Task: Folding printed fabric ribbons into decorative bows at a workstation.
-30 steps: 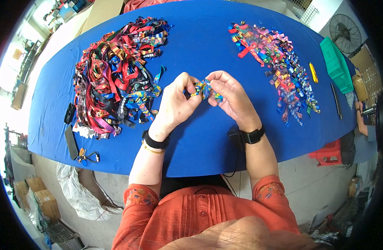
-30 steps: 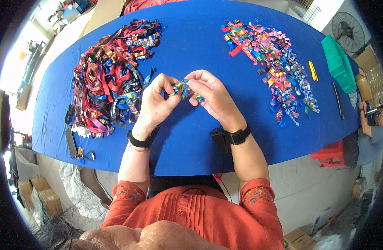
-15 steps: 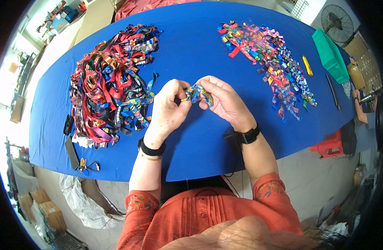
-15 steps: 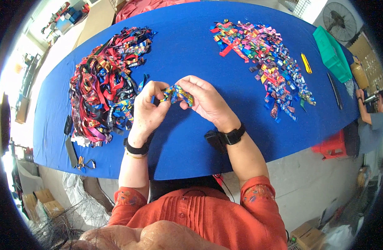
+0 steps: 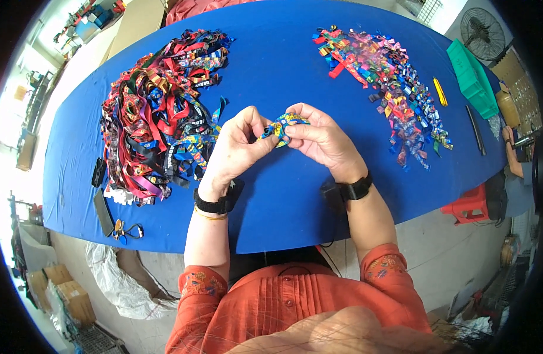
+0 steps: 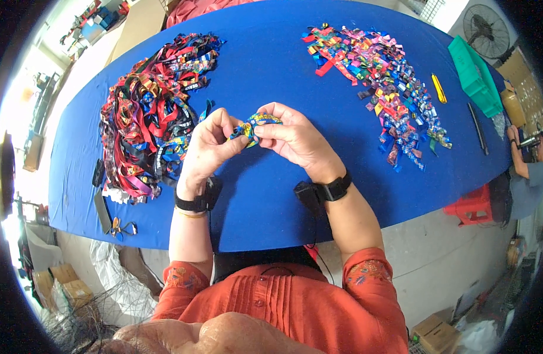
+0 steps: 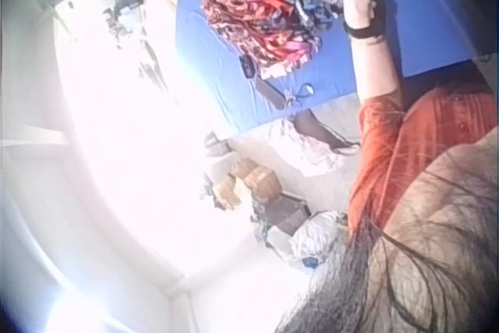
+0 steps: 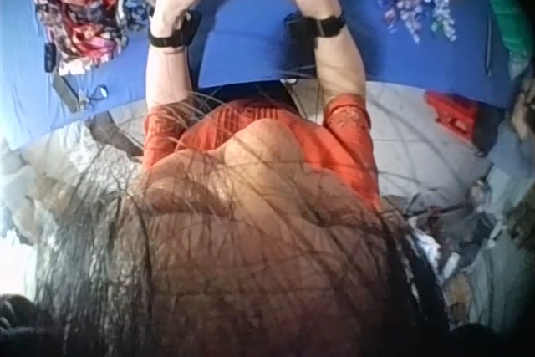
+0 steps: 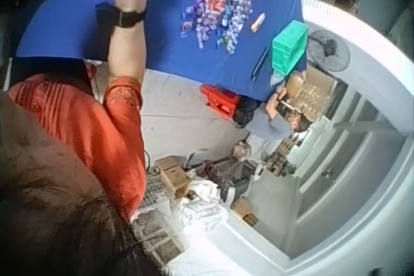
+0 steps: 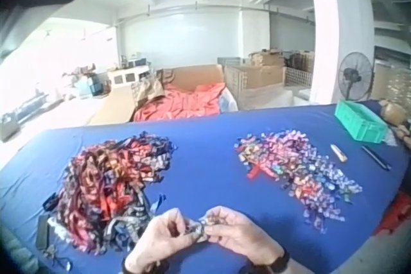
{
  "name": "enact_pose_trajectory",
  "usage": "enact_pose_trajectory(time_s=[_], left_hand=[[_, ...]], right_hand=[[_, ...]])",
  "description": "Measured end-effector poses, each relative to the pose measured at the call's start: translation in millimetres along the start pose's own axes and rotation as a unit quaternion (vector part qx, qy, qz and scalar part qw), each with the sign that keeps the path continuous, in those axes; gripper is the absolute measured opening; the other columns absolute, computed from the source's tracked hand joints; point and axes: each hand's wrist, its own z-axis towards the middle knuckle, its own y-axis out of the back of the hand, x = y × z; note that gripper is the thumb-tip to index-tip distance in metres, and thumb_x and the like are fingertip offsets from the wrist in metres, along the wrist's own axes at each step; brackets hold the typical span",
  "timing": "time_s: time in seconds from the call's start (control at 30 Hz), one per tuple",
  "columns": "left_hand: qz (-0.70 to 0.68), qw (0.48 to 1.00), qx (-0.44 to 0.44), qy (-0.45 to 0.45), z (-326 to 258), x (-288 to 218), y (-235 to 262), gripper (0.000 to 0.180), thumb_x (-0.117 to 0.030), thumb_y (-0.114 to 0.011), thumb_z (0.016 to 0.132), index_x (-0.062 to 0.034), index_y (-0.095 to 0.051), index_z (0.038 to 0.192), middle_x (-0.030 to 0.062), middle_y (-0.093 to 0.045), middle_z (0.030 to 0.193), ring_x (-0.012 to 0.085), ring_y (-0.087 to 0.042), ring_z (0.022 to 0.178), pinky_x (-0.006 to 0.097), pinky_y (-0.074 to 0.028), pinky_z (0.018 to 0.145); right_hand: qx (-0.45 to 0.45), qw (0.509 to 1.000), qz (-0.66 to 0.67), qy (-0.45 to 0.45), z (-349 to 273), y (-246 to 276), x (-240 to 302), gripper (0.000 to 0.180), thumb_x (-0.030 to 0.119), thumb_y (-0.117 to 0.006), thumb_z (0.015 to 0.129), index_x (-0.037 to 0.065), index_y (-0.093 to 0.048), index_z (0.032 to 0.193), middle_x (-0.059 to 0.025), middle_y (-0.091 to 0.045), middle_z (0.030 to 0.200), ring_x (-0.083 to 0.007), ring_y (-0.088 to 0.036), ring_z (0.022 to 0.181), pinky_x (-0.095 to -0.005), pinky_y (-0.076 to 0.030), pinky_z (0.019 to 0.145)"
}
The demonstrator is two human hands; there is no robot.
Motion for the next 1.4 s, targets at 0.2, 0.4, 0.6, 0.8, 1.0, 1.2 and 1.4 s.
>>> enact_pose_trajectory(time_s=[0.2, 0.4, 0.6, 0.8, 1.0, 1.2, 1.4], left_hand=[[0.053, 0.995, -0.026, -0.076, -0.4, 0.5, -5.9, 0.029, 0.002, -0.072, 0.079, -0.0059, -0.044, 0.077, 0.0044, -0.061, 0.091, 0.0069, -0.052, 0.081, 0.022, -0.045, 0.069], [0.048, 0.997, -0.026, -0.050, -1.0, 6.2, -5.4, 0.030, 0.002, -0.072, 0.078, -0.0058, -0.044, 0.077, 0.0051, -0.061, 0.090, 0.0072, -0.053, 0.081, 0.023, -0.045, 0.070], [-0.053, 0.998, 0.008, -0.016, -0.2, 0.6, -5.8, 0.029, 0.000, -0.073, 0.082, -0.0071, -0.045, 0.081, 0.0048, -0.061, 0.089, 0.0070, -0.053, 0.081, 0.022, -0.045, 0.067], [-0.088, 0.995, 0.030, 0.028, -1.3, -4.0, 2.2, 0.028, 0.002, -0.073, 0.084, -0.0073, -0.046, 0.082, 0.0039, -0.061, 0.087, 0.0057, -0.053, 0.077, 0.021, -0.046, 0.065], [-0.052, 0.998, 0.037, 0.028, 0.5, -0.4, 1.0, 0.028, 0.002, -0.072, 0.084, -0.0069, -0.045, 0.081, 0.0040, -0.061, 0.087, 0.0057, -0.053, 0.077, 0.021, -0.046, 0.065], [-0.073, 0.997, 0.028, 0.023, -0.3, 3.5, 1.5, 0.029, 0.003, -0.073, 0.083, -0.0077, -0.046, 0.082, 0.0058, -0.063, 0.090, 0.0074, -0.057, 0.075, 0.020, -0.046, 0.063], [-0.071, 0.997, 0.018, 0.026, -0.4, -1.7, -1.6, 0.029, 0.001, -0.073, 0.084, -0.0075, -0.045, 0.081, 0.0034, -0.061, 0.084, 0.0054, -0.056, 0.073, 0.020, -0.046, 0.060]], right_hand=[[-0.010, 0.998, -0.059, 0.013, -3.6, -6.0, 1.4, 0.026, 0.000, -0.066, 0.087, 0.008, -0.055, 0.109, -0.0014, -0.062, 0.094, -0.0083, -0.058, 0.077, -0.0205, -0.048, 0.068], [-0.013, 0.997, -0.075, 0.012, -2.7, -6.0, -1.1, 0.026, 0.002, -0.065, 0.088, 0.008, -0.054, 0.111, -0.0001, -0.061, 0.093, -0.0070, -0.057, 0.077, -0.0199, -0.046, 0.066], [-0.003, 0.992, -0.121, 0.022, -3.6, -1.1, 1.3, 0.025, 0.004, -0.066, 0.088, 0.008, -0.055, 0.110, 0.0004, -0.060, 0.091, -0.0056, -0.056, 0.076, -0.0187, -0.045, 0.064], [-0.011, 0.985, -0.171, 0.030, -5.5, -7.5, 2.9, 0.027, 0.006, -0.068, 0.087, 0.008, -0.056, 0.111, 0.0005, -0.060, 0.091, -0.0049, -0.055, 0.076, -0.0178, -0.044, 0.064], [-0.011, 0.990, -0.139, 0.023, -3.8, -0.6, 1.1, 0.027, 0.006, -0.068, 0.087, 0.008, -0.056, 0.111, 0.0007, -0.060, 0.089, -0.0052, -0.054, 0.075, -0.0177, -0.043, 0.064], [-0.013, 0.986, -0.163, 0.023, -5.7, -4.6, 2.9, 0.028, 0.007, -0.068, 0.087, 0.009, -0.057, 0.113, 0.0022, -0.058, 0.087, -0.0046, -0.052, 0.075, -0.0187, -0.043, 0.065], [-0.016, 0.980, -0.188, 0.068, -1.9, -2.5, -0.7, 0.015, 0.013, -0.060, 0.096, 0.009, -0.059, 0.111, 0.0031, -0.058, 0.086, -0.0041, -0.052, 0.072, -0.0184, -0.043, 0.063]])
